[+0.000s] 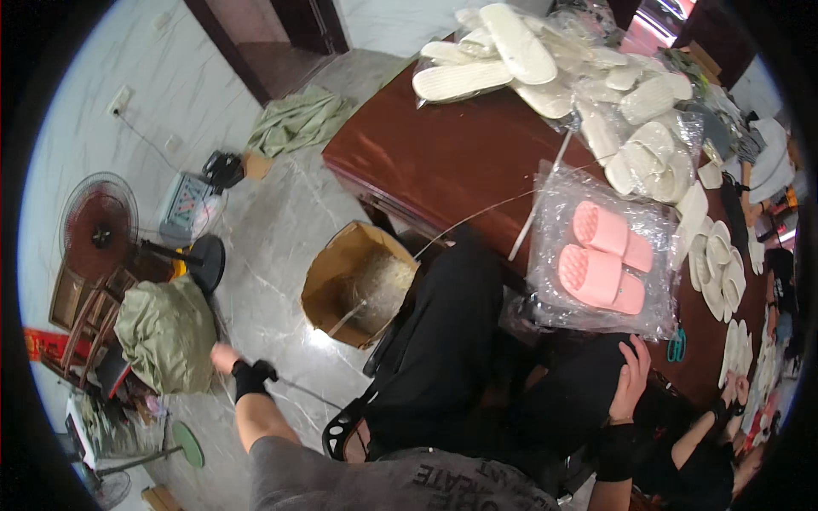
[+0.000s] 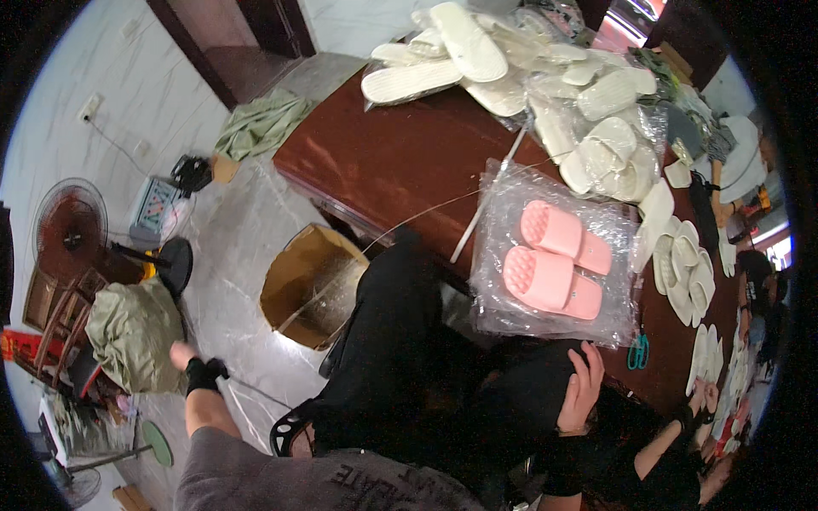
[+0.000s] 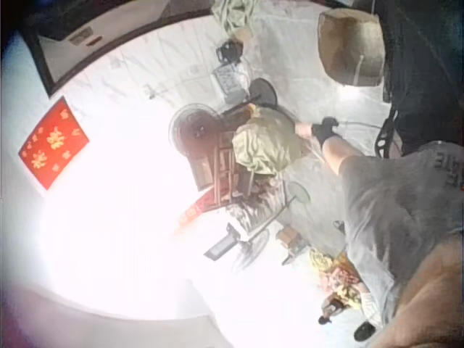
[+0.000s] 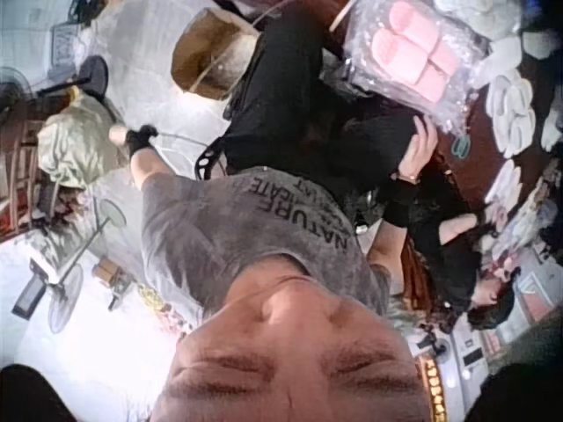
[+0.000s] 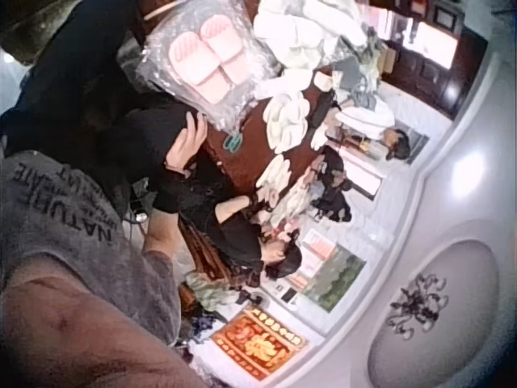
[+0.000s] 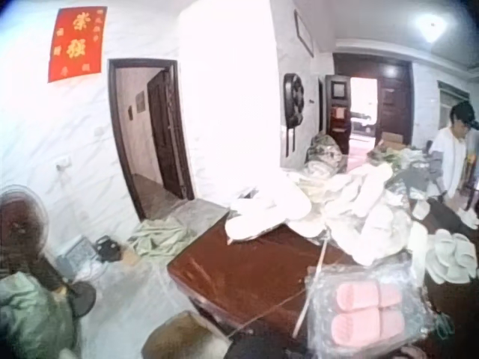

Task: Packing pairs of slippers into plastic bags and using scissors to trim materials or bag ties.

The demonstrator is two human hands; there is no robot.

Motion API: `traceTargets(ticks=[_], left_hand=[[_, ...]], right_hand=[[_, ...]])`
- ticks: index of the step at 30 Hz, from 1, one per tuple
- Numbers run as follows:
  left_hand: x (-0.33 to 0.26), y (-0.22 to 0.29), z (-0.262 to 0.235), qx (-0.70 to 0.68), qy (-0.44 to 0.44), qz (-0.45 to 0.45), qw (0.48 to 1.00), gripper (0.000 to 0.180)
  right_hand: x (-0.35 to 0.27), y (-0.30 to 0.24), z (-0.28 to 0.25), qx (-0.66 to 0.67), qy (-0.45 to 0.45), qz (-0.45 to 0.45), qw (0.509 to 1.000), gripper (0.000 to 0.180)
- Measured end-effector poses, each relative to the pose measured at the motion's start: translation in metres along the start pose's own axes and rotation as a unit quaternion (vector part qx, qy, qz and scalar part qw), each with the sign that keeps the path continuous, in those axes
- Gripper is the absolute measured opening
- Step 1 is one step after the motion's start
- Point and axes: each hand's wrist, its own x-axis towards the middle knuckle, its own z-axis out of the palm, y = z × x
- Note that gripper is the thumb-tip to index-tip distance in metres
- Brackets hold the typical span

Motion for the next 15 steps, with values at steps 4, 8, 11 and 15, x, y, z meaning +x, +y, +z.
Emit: traceTargets(ticks=[4, 8, 11, 15], left_hand=[[-0.104, 0.128, 0.069, -0.424, -0.2, -0.005, 0.883, 0.02], [-0.195, 0.25, 0.08, -0.546, -0.41, -0.059, 0.728, 0.022], [-0.213, 0.282, 0.094, -0.499, -0.488, 0.026, 0.716, 0.025], [-0.216, 0.294, 0.101, -0.363, -0.537, 0.152, 0.746, 0.028]], right_hand=[[0.007, -0.016, 0.008, -0.023, -0.02, -0.019, 0.999, 0.041], [0.009, -0.018, 0.012, -0.048, -0.02, -0.005, 0.999, 0.041], [0.009, -0.013, 0.015, -0.046, -0.018, 0.011, 0.999, 0.041], [0.01, -0.009, 0.018, -0.026, -0.011, 0.009, 1.0, 0.041]])
